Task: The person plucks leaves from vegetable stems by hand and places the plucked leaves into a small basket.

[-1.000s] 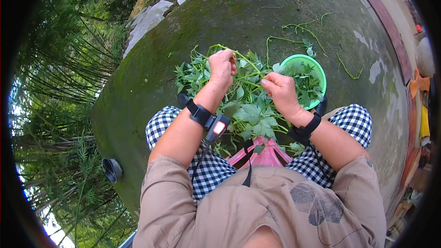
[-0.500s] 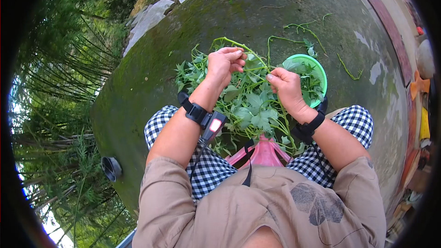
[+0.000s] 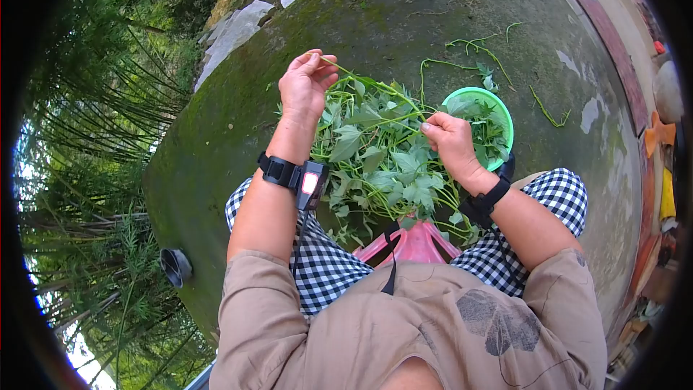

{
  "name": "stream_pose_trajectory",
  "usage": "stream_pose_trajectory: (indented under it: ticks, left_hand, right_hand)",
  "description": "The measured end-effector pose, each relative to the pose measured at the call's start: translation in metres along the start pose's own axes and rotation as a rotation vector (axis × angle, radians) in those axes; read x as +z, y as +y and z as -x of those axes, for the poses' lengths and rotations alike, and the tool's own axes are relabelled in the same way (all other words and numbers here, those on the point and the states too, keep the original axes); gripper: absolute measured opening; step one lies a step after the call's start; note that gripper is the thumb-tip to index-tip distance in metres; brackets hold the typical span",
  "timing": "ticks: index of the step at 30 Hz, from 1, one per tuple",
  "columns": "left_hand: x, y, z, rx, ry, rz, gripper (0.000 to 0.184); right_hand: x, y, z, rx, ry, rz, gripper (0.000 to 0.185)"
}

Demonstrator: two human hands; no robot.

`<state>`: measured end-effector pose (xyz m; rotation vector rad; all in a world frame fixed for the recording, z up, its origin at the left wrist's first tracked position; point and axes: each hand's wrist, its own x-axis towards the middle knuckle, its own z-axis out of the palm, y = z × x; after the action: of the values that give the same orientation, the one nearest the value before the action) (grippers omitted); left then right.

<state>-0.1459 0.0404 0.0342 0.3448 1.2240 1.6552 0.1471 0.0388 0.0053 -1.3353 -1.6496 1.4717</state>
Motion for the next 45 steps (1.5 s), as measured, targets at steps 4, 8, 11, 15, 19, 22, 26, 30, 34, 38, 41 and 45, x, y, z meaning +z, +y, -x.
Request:
stream_pose_trajectory:
  ticks: [4, 8, 11, 15, 19, 22, 26, 30, 34, 38, 41, 45]
  left_hand:
    - [-0.015, 0.025, -0.009, 0.098, 0.065, 0.096, 0.013]
    - [-0.024, 0.040, -0.008, 0.162, 0.060, 0.172, 0.010]
    - [0.003, 0.022, 0.008, 0.006, 0.081, -0.084, 0.015]
    - [0.031, -0.049, 0.033, 0.207, -0.145, -0.746, 0.011]
    - [0.035, -0.072, 0.042, 0.365, -0.221, -1.180, 0.019]
    - [0.039, -0.080, 0.044, 0.405, -0.289, -1.116, 0.018]
    - [0.045, -0.088, 0.050, 0.400, -0.272, -0.982, 0.016]
    - [0.052, -0.082, 0.057, 0.373, -0.255, -0.975, 0.015]
    - [0.053, -0.083, 0.058, 0.573, -0.245, -1.052, 0.014]
    - [0.051, -0.088, 0.057, 0.318, -0.102, -0.812, 0.013]
    - [0.052, -0.087, 0.054, 0.071, -0.034, -0.542, 0.016]
    - [0.054, -0.082, 0.055, -0.068, 0.020, -0.345, 0.014]
  right_hand:
    - [-0.008, 0.007, -0.005, 0.164, -0.028, -0.107, 0.016]
    - [-0.019, 0.014, -0.012, 0.369, -0.099, -0.283, 0.016]
    - [-0.019, 0.002, -0.009, 0.438, -0.125, -0.309, 0.016]
    - [-0.010, -0.003, -0.008, 0.405, -0.165, -0.382, 0.017]
    - [-0.003, -0.013, -0.005, 0.368, -0.223, -0.406, 0.016]
    - [0.001, -0.016, -0.006, 0.346, -0.234, -0.426, 0.015]
    - [0.002, -0.027, -0.004, 0.355, -0.215, -0.461, 0.014]
    - [0.001, -0.032, -0.001, 0.354, -0.229, -0.457, 0.013]
    - [-0.001, -0.036, 0.002, 0.323, -0.238, -0.450, 0.014]
    - [0.005, -0.035, 0.006, 0.331, -0.182, -0.432, 0.015]
    - [0.006, -0.039, 0.010, 0.336, -0.141, -0.421, 0.016]
    - [0.006, -0.034, 0.009, 0.307, -0.113, -0.412, 0.016]
